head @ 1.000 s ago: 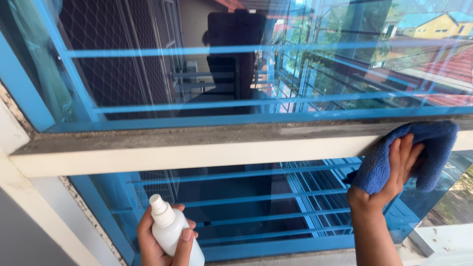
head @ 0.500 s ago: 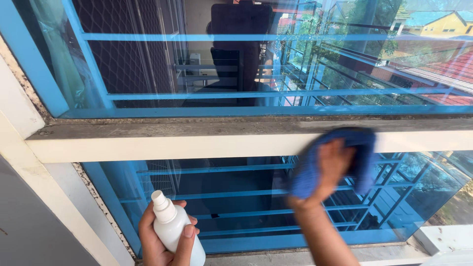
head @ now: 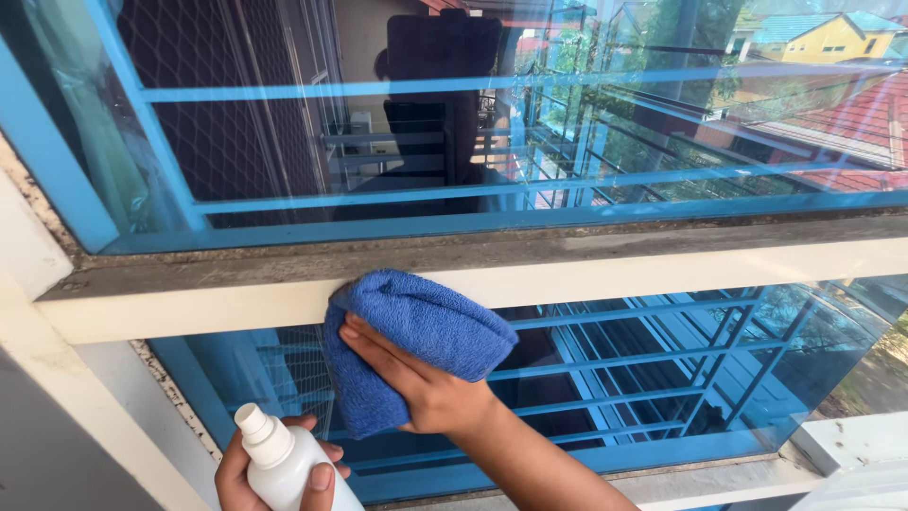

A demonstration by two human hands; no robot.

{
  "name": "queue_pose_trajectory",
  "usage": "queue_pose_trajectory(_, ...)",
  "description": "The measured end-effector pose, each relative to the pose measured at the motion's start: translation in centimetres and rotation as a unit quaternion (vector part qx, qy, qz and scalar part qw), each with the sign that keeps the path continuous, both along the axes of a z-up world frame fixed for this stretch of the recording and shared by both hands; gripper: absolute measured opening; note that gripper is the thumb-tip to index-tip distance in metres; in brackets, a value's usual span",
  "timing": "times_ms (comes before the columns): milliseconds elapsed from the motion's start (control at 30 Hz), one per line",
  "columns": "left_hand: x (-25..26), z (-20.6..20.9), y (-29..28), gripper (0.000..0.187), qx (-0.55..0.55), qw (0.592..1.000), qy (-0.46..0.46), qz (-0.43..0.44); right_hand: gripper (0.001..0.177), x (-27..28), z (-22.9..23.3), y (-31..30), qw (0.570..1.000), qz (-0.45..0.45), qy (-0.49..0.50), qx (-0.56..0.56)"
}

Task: The person wipes a window frame with a cloth while holding a spray bottle.

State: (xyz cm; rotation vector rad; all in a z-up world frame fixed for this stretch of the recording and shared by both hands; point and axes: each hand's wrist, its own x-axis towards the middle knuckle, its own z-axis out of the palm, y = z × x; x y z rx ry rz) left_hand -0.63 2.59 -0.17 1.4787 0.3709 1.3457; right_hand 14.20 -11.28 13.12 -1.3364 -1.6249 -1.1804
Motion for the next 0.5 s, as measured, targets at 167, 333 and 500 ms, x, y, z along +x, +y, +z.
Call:
queue_pose_trajectory(167, 1.3, -0.1, -1.4, 0.084, 0.011, 0.999, -0.03, 0.002, 0.053, 3.1, -1.2, -3.0, 0.999, -0.002, 0.039, -0.024)
queue_pose_trajectory(333, 3.0, 0.6, -2.5, 0.083, 0.005, 1.0, 0.019, -0.004, 0.054, 7.9, -2.7, -7.0, 0.991, -0.107, 0.005, 0.081)
queue_pose_trajectory(500, 4.7, 1.0, -4.2, 0.084, 0.016, 0.999, 0.015, -0.026, 0.044, 14.8, -4.6, -12.0, 0.96, -0.203, -0.011, 0.192)
